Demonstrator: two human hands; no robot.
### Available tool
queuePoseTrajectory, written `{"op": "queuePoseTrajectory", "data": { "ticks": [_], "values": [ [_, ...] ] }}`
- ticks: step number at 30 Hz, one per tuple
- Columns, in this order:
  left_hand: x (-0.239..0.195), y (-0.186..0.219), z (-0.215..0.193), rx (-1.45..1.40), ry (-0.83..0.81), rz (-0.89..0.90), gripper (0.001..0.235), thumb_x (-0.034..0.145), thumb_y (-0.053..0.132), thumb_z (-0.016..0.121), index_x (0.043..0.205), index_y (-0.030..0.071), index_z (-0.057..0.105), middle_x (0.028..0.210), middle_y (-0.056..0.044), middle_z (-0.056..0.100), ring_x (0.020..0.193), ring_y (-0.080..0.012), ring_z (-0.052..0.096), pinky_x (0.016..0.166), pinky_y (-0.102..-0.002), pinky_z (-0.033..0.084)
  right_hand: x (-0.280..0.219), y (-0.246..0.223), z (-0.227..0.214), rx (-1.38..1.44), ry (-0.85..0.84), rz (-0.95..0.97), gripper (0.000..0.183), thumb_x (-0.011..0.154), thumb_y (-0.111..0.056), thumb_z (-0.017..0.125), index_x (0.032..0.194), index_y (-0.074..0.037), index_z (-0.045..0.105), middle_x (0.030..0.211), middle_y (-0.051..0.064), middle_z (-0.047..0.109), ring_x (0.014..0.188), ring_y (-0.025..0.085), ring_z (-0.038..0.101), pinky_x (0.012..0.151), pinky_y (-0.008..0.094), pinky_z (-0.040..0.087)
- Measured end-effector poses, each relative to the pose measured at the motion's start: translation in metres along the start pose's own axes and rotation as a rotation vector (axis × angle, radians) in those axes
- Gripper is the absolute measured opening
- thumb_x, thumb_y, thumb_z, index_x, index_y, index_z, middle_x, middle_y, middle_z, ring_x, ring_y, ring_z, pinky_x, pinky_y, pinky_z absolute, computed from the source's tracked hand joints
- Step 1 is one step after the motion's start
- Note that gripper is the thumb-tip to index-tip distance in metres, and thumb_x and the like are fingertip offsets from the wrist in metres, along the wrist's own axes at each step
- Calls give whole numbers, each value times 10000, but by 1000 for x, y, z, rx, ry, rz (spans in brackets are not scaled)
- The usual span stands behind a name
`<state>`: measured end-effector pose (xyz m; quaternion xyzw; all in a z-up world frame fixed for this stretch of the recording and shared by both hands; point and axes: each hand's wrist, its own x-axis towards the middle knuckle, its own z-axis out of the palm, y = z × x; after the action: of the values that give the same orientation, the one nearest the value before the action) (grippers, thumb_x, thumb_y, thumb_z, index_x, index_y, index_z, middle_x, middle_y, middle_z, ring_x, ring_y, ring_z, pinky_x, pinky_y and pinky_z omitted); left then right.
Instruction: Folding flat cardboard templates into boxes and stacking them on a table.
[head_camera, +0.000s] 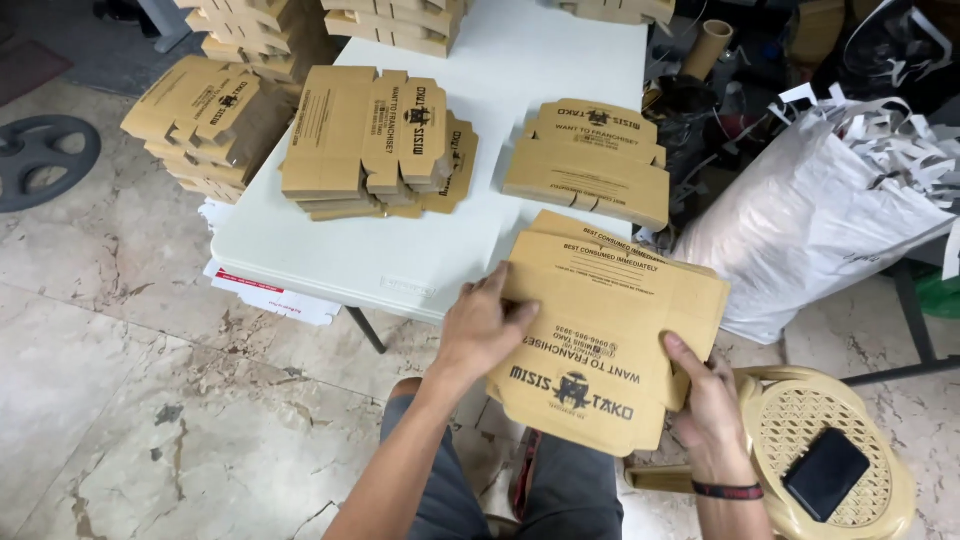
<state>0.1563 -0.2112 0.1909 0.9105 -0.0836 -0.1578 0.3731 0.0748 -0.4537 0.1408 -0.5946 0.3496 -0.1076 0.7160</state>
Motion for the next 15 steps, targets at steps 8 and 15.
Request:
{"op": "queuePoseTrajectory", "data": {
  "ticks": [8, 15],
  "values": [
    [-3, -28, -11, -834, 245, 151, 1201, 779, 414, 848, 1622, -67, 142, 1646, -367, 181, 1508, -552, 192, 1196, -640, 279, 17, -5, 1, 350, -154, -369, 335, 845, -214, 768, 1157, -153, 661, 907, 43, 731, 748, 193, 746, 602, 332, 647],
    [68, -53, -59, -1048, -111, 435, 846, 704, 31, 879, 1468, 71, 518, 1287, -176, 697, 1142, -295, 668, 910, -448, 595, 53, -38, 51, 350, -275, -609, 424, 791, -170, 795, 1193, -169, 661, 953, 9, 727, 813, 159, 739, 682, 319, 652]
  ]
}}
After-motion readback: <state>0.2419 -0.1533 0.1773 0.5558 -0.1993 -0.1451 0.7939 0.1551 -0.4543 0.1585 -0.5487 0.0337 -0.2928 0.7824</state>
